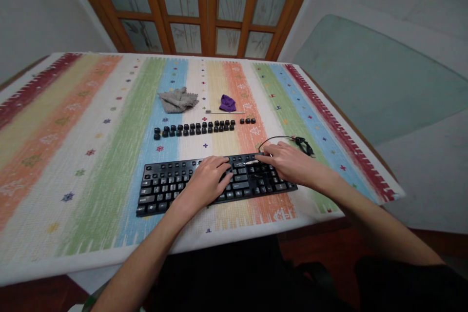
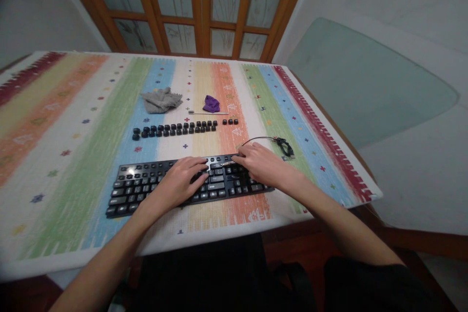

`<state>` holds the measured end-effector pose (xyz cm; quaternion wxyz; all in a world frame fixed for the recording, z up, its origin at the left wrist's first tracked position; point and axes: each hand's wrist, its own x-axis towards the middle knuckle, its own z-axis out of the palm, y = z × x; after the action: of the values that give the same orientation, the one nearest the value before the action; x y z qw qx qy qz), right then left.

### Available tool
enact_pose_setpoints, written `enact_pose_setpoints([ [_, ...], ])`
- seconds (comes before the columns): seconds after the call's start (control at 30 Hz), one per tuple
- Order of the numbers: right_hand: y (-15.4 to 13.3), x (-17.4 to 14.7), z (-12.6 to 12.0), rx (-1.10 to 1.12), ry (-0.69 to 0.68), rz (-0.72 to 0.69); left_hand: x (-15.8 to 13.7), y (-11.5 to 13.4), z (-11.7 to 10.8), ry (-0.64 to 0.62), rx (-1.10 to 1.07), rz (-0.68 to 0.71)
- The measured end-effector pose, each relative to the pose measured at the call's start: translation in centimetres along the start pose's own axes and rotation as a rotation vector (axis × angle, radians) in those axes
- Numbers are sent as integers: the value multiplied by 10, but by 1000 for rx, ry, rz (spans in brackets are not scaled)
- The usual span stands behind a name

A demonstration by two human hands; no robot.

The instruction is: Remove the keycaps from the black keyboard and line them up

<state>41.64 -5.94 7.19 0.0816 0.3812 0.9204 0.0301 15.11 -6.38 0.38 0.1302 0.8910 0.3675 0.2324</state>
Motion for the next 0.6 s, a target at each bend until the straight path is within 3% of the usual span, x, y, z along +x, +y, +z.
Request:
enact_pose_setpoints([
  [0.37,-19,9,-10,-138,-29,-32,2,-1,1,-9,1,-2],
  [0.47,-14,4,-9,-36,-45,31,2,0,0,-17,3,-7],
  [0.6,-4,3,-10,259,-42,99,4,1,-3,-31,10,-6],
])
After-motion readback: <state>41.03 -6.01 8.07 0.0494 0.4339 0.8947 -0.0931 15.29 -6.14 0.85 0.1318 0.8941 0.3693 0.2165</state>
